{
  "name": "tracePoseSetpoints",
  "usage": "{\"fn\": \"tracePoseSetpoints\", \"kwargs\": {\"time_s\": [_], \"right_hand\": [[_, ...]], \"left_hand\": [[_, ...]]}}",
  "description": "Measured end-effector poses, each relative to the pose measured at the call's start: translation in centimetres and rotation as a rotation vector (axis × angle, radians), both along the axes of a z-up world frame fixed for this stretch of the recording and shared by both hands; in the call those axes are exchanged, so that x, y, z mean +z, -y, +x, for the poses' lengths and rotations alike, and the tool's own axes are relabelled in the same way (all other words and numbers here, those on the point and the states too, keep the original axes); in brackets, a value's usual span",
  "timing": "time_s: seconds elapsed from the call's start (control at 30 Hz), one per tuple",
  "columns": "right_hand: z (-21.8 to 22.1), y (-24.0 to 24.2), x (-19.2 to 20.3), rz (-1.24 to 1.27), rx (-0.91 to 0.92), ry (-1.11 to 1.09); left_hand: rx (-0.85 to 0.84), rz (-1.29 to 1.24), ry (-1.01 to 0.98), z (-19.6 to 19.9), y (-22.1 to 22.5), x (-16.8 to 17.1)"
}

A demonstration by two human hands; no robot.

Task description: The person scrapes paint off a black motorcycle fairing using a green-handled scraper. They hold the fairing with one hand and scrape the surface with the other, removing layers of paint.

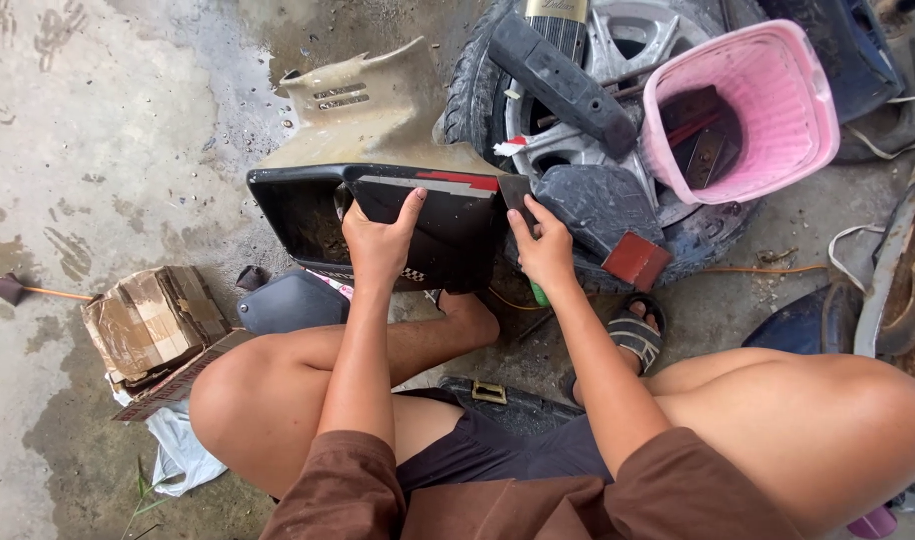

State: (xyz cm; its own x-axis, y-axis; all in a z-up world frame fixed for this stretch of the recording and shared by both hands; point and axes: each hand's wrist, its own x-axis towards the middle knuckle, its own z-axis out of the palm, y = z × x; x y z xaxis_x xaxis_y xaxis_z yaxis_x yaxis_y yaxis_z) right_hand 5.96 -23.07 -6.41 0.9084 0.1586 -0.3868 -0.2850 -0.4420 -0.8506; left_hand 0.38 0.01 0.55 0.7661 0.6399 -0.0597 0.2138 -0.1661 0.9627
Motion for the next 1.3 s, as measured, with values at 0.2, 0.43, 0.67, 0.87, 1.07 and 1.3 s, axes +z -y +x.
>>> {"fn": "tracePoseSetpoints", "kwargs": {"time_s": [0.2, 0.43, 0.67, 0.87, 1.07, 1.3], "right_hand": [[-1.6, 0.1, 1.5, -0.020, 0.006, -0.037], [-0.8, 0.6, -0.4, -0.107, 0.056, 0.075], [-0.7, -0.3, 1.7, -0.093, 0.092, 0.079], [-0.6, 0.1, 0.9, -0.060, 0.117, 0.092], [-0.6, 0.2, 1.0, -0.018, 0.147, 0.113], [2.5, -0.7, 0.1, -0.041, 0.168, 0.158]], "left_hand": [[-0.019, -0.007, 0.016, 0.0, 0.2, 0.6], [-0.046, 0.036, 0.023, -0.2, 0.3, 0.1], [-0.072, 0.020, 0.014, -0.2, -0.2, -0.4], [-0.088, 0.030, 0.015, -0.2, -0.3, -0.5], [-0.092, 0.029, 0.023, -0.3, -0.2, -0.7], [-0.101, 0.006, 0.039, 0.0, -0.2, -0.2]]}}
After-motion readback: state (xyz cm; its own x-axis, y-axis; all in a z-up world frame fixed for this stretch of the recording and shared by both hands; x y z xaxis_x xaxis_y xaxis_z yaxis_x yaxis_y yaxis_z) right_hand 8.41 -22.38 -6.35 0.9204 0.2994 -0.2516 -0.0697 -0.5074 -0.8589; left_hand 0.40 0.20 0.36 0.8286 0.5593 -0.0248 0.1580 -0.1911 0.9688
